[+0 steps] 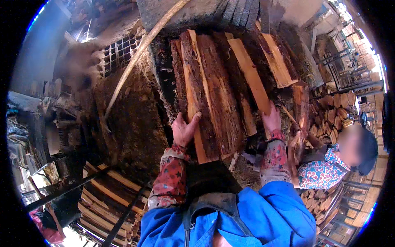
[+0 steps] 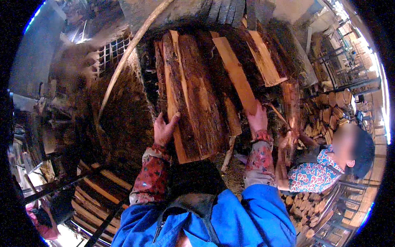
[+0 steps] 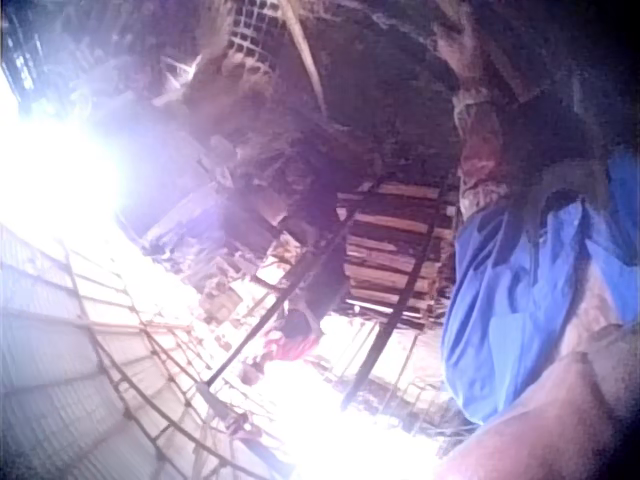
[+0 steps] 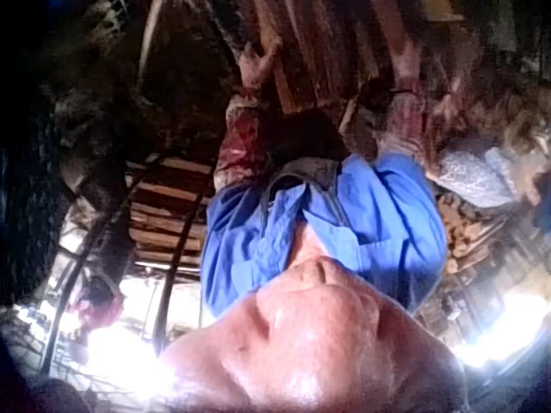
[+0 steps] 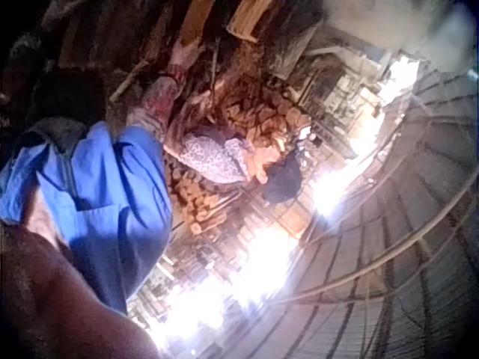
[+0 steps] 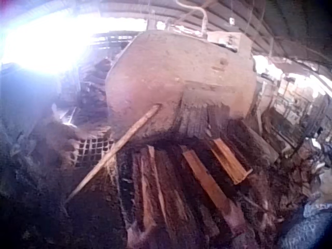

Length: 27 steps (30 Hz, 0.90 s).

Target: The person picks up pieces of split firewood from a large pile and places them into a wheelbarrow. They repeatedly gather small bundles of wood with both hands and transfer them to the cart, working alongside another person who is also stacking wood.

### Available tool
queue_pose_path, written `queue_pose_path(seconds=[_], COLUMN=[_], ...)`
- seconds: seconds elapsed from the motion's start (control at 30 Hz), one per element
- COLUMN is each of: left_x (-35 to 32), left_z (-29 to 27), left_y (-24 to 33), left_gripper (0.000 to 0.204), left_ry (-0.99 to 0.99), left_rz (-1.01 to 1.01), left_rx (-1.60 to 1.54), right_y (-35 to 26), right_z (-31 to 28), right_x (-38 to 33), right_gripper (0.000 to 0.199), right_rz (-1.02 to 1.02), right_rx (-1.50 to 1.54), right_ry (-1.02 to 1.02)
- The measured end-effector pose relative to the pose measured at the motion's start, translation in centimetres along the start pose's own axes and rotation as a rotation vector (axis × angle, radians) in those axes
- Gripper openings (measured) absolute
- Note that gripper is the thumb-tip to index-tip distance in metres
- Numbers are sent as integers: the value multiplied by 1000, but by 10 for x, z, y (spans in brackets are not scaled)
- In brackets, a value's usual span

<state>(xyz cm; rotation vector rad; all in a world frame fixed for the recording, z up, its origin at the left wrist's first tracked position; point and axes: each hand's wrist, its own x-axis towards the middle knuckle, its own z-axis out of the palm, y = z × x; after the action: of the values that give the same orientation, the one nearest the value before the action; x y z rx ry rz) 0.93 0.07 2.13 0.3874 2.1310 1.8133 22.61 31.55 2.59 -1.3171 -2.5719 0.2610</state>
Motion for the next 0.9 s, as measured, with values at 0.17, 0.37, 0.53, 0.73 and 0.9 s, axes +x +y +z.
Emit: queue_pose_path(seconds=[0.17,0.37,0.53,0.73,0.9], left_x=[4,3,4,2,-2], left_z=[0,0,0,-2,-2], left_y=[-8,-7,-4,6,11], left_gripper=[63,64,64,60,58], left_ry=[-9,-2,1,23,5], left_rz=[-19,-24,10,19,-14], left_rx=[92,118,147,253,188], right_y=[-18,-38,-42,-54,-58], right_z=[-9,6,6,-14,-6], right_x=[3,14,33,40,52], right_gripper=[36,32,49,35,38], right_rz=[62,-6,1,38,86], right_rx=[547,757,360,677,789], right_ry=[-142,-321,-317,-430,-511])
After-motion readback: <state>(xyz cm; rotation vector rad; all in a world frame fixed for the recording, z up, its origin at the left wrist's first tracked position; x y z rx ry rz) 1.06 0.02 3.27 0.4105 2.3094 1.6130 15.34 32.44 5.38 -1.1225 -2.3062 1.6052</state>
